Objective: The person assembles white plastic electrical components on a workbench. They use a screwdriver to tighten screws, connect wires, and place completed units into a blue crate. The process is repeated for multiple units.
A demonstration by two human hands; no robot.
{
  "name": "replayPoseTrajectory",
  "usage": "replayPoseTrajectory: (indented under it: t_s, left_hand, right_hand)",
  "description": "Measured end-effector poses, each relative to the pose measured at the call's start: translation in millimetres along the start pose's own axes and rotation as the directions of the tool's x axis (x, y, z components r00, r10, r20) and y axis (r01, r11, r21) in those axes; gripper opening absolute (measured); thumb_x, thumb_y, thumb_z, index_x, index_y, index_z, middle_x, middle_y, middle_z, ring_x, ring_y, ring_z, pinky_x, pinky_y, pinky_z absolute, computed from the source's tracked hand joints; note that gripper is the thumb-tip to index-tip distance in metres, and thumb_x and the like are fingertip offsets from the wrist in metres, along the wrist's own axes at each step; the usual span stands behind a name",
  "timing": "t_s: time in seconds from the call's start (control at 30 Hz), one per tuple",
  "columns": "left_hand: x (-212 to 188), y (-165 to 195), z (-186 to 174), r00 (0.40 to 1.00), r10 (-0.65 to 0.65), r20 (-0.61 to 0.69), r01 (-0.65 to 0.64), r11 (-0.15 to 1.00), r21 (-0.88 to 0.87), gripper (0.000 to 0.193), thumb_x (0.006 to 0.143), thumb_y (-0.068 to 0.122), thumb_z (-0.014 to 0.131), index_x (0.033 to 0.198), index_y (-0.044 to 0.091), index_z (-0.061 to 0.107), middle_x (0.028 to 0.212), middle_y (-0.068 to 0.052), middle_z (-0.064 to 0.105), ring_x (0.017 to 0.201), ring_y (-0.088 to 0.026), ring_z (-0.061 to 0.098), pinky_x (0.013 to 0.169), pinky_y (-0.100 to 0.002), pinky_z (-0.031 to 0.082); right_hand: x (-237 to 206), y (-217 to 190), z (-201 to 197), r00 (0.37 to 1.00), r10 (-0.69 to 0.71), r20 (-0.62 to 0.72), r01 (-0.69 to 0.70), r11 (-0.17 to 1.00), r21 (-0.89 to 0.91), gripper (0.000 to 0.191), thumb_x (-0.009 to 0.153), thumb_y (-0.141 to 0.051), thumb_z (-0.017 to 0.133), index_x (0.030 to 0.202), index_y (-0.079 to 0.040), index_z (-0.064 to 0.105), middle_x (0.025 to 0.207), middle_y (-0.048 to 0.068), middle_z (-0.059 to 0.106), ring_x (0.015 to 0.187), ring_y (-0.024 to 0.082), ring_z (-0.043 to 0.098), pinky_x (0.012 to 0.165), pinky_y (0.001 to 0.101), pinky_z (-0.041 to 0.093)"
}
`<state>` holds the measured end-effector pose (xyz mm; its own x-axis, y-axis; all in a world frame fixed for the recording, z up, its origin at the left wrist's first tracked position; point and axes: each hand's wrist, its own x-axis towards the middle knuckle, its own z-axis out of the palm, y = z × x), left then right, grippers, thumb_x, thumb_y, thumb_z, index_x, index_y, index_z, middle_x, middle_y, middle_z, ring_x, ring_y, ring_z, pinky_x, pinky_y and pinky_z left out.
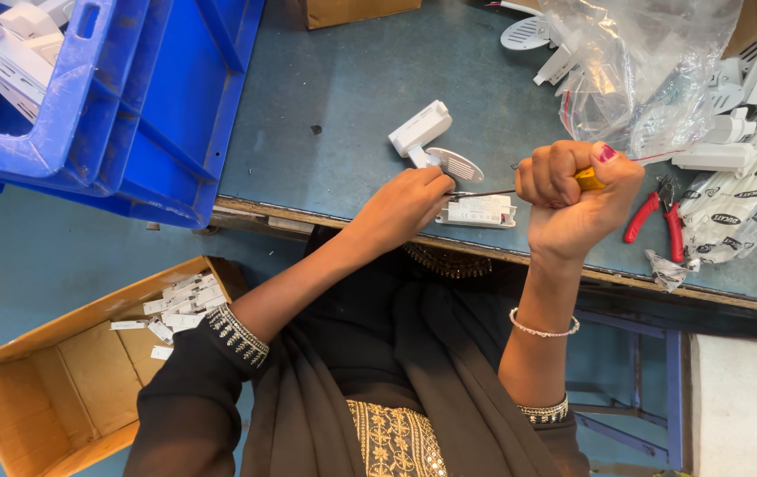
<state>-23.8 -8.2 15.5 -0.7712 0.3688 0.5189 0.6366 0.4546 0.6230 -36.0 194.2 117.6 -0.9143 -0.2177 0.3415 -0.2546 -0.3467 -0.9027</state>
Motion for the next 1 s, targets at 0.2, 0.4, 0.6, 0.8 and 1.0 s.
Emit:
replayPoseTrajectory:
  t_s: [0.2,0.4,0.6,0.8,1.0]
  left_hand:
    - [7.2,0.0,1.7,0.996,-0.033,0.089,0.024,0.995,0.097,0.01,0.089,0.002,0.063,0.097,-0.002,0.059,0.098,-0.016,0.061,0.093,-0.035,0.064,0.081,-0.045,0.052]
    - [11.2,-5.0,0.2,0.983,-0.081,0.166,0.063,0.991,0.116,0.011,0.086,0.001,0.064,0.095,-0.002,0.06,0.096,-0.017,0.06,0.087,-0.034,0.064,0.077,-0.045,0.052]
    - [14.6,-8.7,3.2,0.99,0.016,0.142,-0.035,0.99,0.135,0.014,0.081,-0.004,0.064,0.093,0.0,0.06,0.097,-0.015,0.064,0.089,-0.036,0.066,0.076,-0.045,0.052]
    - [24.9,-2.2,2.5,0.991,0.058,0.12,-0.075,0.988,0.139,0.033,0.078,-0.007,0.064,0.107,0.005,0.057,0.089,-0.01,0.071,0.08,-0.034,0.069,0.066,-0.044,0.051]
    - [34.4,2.4,-3.0,0.984,0.057,0.169,-0.074,0.993,0.095,0.041,0.076,-0.006,0.066,0.112,0.006,0.05,0.076,-0.011,0.068,0.072,-0.036,0.067,0.057,-0.045,0.048]
  right_hand:
    - [-1.7,-0.2,-3.4,1.0,0.003,-0.027,-0.002,1.0,0.028,0.054,0.102,-0.046,0.034,0.06,-0.013,0.023,0.05,-0.001,0.019,0.047,0.011,0.01,0.047,0.03,0.015]
    - [-2.7,0.2,-4.9,1.0,0.012,-0.02,-0.011,0.999,0.051,0.053,0.101,-0.046,0.035,0.06,-0.013,0.024,0.05,-0.001,0.02,0.046,0.011,0.011,0.047,0.0302,0.015]
    - [-1.8,0.0,-3.3,0.999,0.008,-0.037,-0.006,0.998,0.056,0.053,0.101,-0.044,0.037,0.06,-0.013,0.024,0.05,-0.001,0.02,0.046,0.011,0.011,0.047,0.03,0.015]
    - [-1.9,-0.1,-1.4,0.999,0.009,-0.041,-0.007,0.999,0.052,0.051,0.099,-0.042,0.039,0.06,-0.013,0.024,0.05,-0.001,0.02,0.046,0.011,0.012,0.046,0.0293,0.014]
    - [1.3,-0.9,-1.2,1.0,0.003,-0.03,-0.002,0.999,0.039,0.052,0.1,-0.042,0.039,0.06,-0.013,0.023,0.049,-0.001,0.02,0.045,0.011,0.011,0.046,0.0296,0.014]
